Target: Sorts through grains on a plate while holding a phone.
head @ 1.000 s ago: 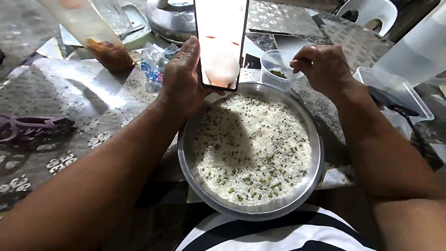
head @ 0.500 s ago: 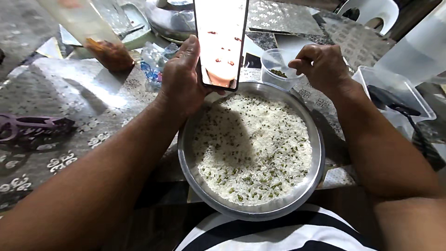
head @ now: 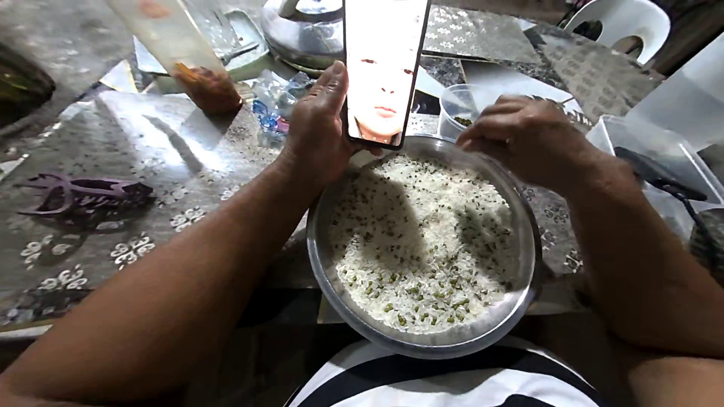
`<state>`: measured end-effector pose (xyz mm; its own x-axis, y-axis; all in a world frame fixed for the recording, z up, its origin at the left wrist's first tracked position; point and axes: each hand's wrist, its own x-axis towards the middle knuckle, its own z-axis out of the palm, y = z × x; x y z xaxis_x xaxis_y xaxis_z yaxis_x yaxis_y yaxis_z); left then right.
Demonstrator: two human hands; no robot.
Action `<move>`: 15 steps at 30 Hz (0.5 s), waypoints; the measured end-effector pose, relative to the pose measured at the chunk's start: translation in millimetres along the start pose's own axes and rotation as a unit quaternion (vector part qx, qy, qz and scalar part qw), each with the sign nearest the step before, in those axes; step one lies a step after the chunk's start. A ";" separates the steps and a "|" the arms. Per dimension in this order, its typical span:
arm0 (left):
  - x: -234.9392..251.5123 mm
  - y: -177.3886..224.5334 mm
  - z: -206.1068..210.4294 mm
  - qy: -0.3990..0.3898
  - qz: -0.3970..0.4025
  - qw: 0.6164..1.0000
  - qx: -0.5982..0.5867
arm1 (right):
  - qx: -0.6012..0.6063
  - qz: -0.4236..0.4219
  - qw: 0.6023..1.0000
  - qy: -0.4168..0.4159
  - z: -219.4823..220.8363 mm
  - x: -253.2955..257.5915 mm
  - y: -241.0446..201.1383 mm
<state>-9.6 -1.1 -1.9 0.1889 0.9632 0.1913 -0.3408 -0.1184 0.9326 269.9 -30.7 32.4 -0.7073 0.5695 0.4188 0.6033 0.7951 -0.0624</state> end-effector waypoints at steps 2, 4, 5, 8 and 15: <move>-0.6 0.6 -0.1 0.005 -0.006 1.000 0.000 | -0.044 0.060 0.997 0.022 -0.9 -0.6 17.9; -0.5 0.0 0.3 0.004 -0.006 1.000 -0.003 | -0.063 0.113 0.992 0.010 0.0 -4.2 35.9; -0.5 -0.3 0.8 0.004 -0.004 1.000 -0.003 | -0.063 0.133 0.989 -0.001 0.7 -6.0 42.2; -1.2 -0.7 1.7 0.019 0.004 1.000 0.002 | -0.051 0.152 0.987 0.007 1.2 -3.9 39.6; -1.0 0.4 3.1 0.012 -0.001 1.000 -0.004 | 0.134 -0.019 0.975 -0.176 17.9 -2.8 -54.8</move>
<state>-7.1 -2.8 -0.8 0.1666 0.9690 0.1825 -0.3472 -0.1156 0.9306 232.2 -72.1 18.3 -0.8385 0.5371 0.0917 0.4894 0.8164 -0.3067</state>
